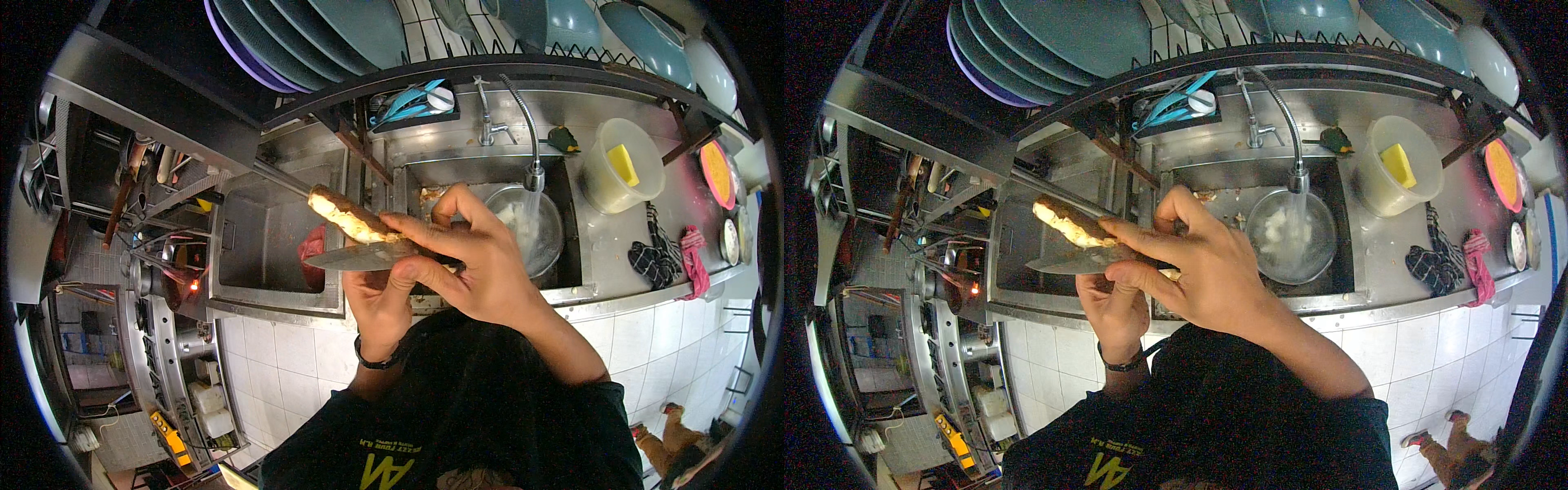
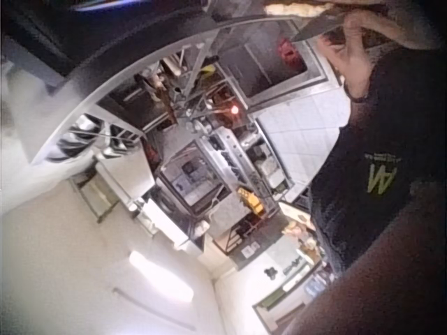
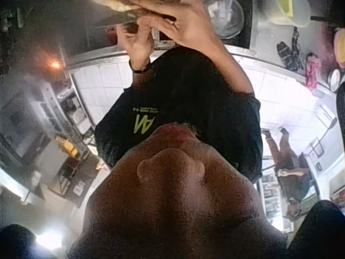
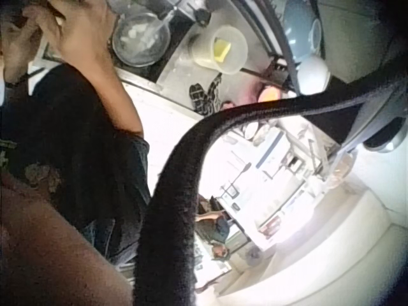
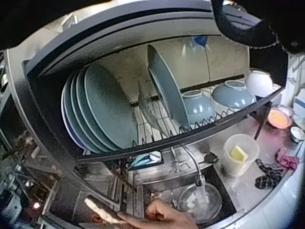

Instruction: The person peels a long brown root vegetable with a knife over a sink, removing the outer skin in strips. The peeled vegetable is held in one hand while the other hand uses the knife to scrape away the skin.

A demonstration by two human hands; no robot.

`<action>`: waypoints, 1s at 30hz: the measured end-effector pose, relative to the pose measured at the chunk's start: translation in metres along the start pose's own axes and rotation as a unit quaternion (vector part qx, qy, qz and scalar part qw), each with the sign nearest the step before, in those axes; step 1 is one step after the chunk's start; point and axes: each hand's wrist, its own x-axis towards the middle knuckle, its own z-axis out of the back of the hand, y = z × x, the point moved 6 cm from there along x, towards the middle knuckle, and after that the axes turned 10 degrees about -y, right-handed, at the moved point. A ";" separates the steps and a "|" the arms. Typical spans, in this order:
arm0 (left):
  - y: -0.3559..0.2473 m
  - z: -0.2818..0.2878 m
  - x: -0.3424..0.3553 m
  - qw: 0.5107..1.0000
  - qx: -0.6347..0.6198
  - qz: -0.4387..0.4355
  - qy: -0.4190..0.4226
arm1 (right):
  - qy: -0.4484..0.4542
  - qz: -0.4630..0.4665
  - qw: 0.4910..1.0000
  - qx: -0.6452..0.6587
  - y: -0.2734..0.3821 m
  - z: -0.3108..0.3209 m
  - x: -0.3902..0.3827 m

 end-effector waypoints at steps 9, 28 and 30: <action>-0.002 -0.011 0.004 1.000 0.003 -0.024 -0.004 | -0.033 -0.007 0.999 -0.027 -0.005 -0.006 -0.005; 0.000 -0.008 0.007 1.000 0.020 -0.007 0.005 | 0.031 0.000 0.999 0.030 -0.016 -0.013 0.005; 0.000 -0.008 0.002 1.000 0.029 -0.008 0.000 | 0.041 0.004 0.998 0.037 -0.017 -0.014 0.006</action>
